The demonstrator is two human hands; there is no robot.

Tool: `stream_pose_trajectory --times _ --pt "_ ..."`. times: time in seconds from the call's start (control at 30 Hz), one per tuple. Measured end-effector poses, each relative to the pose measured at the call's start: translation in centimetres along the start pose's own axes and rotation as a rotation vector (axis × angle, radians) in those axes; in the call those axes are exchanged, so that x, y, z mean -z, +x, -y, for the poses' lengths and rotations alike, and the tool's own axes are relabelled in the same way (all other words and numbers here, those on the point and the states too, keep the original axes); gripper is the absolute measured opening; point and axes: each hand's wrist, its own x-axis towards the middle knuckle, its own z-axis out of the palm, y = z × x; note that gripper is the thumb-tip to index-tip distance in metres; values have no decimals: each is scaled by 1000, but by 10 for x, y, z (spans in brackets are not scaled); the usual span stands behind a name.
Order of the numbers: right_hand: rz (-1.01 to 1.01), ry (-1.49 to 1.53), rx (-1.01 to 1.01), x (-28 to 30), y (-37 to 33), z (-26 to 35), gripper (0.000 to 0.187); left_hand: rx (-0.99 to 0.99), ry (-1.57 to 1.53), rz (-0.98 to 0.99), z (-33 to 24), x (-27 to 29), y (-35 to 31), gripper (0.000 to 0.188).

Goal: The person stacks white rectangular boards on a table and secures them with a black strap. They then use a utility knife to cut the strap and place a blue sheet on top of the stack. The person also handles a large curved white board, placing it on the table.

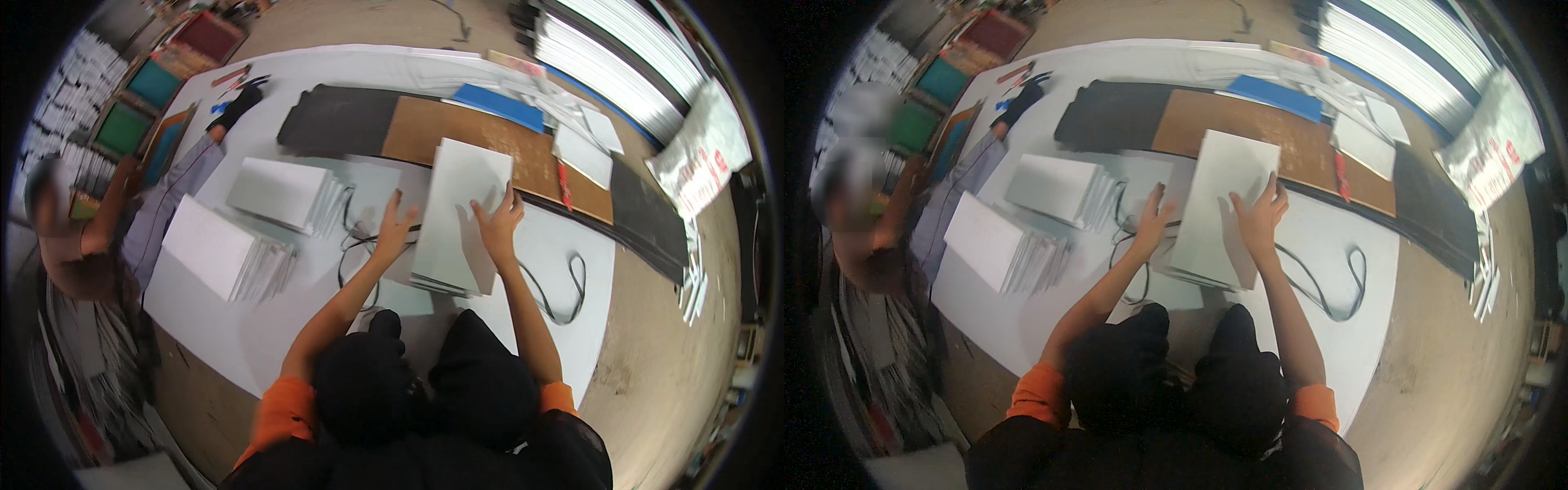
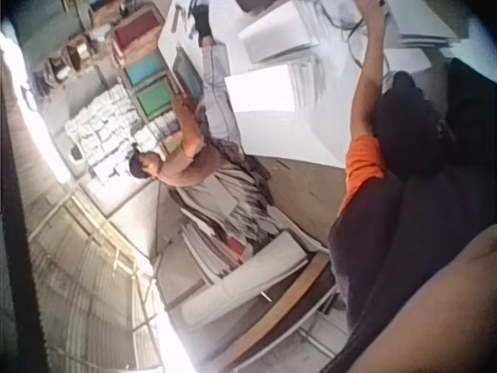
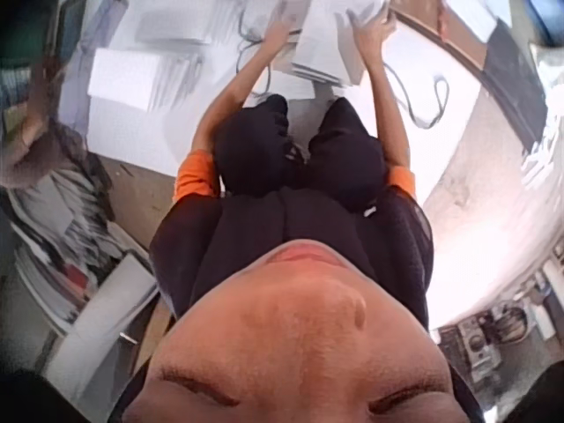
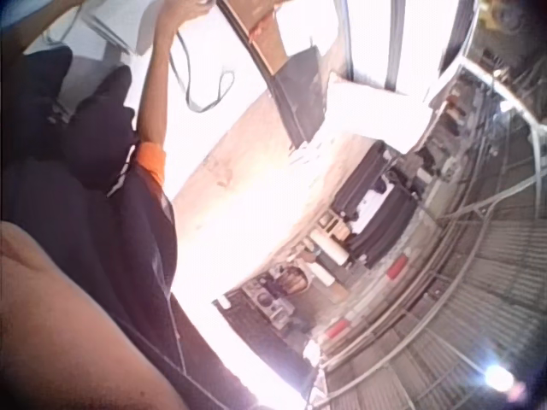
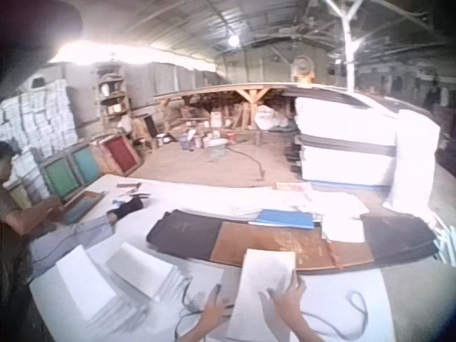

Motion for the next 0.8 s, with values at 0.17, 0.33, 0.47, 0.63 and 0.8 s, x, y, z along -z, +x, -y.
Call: stream_pose_trajectory --times 0.17,0.33,0.47,0.63,0.8 --pt "678 492 215 -49 46 98 50 261 -111 -528 14 92 -34 59" --pt "942 472 448 -194 45 138 50 376 -45 -760 44 127 -20 59" --pt "897 482 424 -251 28 173 51 365 -67 -836 74 144 -2 60" --pt "729 300 554 -286 26 177 52 413 -214 -824 71 146 18 61" --pt "614 259 628 -314 34 178 55 401 -362 -860 85 150 35 67"
